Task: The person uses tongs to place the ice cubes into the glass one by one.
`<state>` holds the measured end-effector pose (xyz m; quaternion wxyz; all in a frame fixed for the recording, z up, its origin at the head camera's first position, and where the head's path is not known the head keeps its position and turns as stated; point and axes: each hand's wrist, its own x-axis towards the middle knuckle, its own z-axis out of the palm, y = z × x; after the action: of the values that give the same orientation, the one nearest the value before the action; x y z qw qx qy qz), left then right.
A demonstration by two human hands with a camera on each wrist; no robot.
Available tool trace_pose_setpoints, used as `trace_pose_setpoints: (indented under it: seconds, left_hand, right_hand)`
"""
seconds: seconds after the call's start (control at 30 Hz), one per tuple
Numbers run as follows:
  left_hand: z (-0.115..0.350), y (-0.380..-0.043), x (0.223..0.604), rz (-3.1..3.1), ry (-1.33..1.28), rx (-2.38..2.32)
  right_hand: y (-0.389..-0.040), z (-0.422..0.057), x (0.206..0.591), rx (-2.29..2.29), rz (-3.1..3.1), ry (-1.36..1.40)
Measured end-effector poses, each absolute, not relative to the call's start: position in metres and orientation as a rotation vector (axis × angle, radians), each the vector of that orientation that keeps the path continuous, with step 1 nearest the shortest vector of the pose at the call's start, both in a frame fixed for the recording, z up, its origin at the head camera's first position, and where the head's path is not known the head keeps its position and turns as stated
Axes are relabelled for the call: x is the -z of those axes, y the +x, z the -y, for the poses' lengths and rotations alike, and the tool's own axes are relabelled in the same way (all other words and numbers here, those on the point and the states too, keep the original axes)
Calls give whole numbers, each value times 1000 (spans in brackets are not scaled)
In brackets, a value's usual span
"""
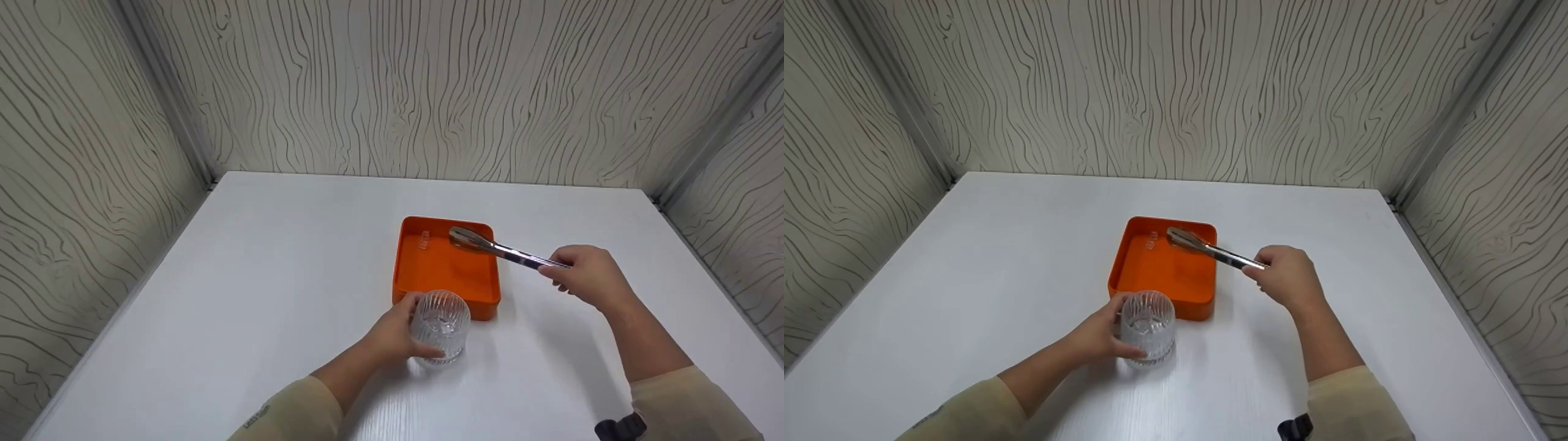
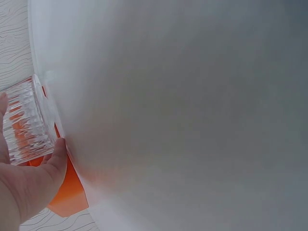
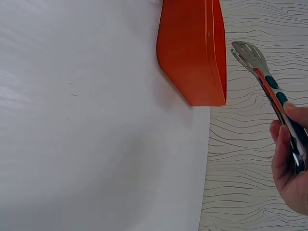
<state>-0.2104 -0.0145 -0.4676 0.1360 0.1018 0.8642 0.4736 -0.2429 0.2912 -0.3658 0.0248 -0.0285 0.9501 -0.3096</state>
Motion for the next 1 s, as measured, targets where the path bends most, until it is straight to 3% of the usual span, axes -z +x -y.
trace_pose_setpoints:
  seconds: [1.0]
  left_hand:
    - [15,-210,467,-2528,297,-1350]
  right_hand:
    - [-222,-288,352,955,-2891,-327]
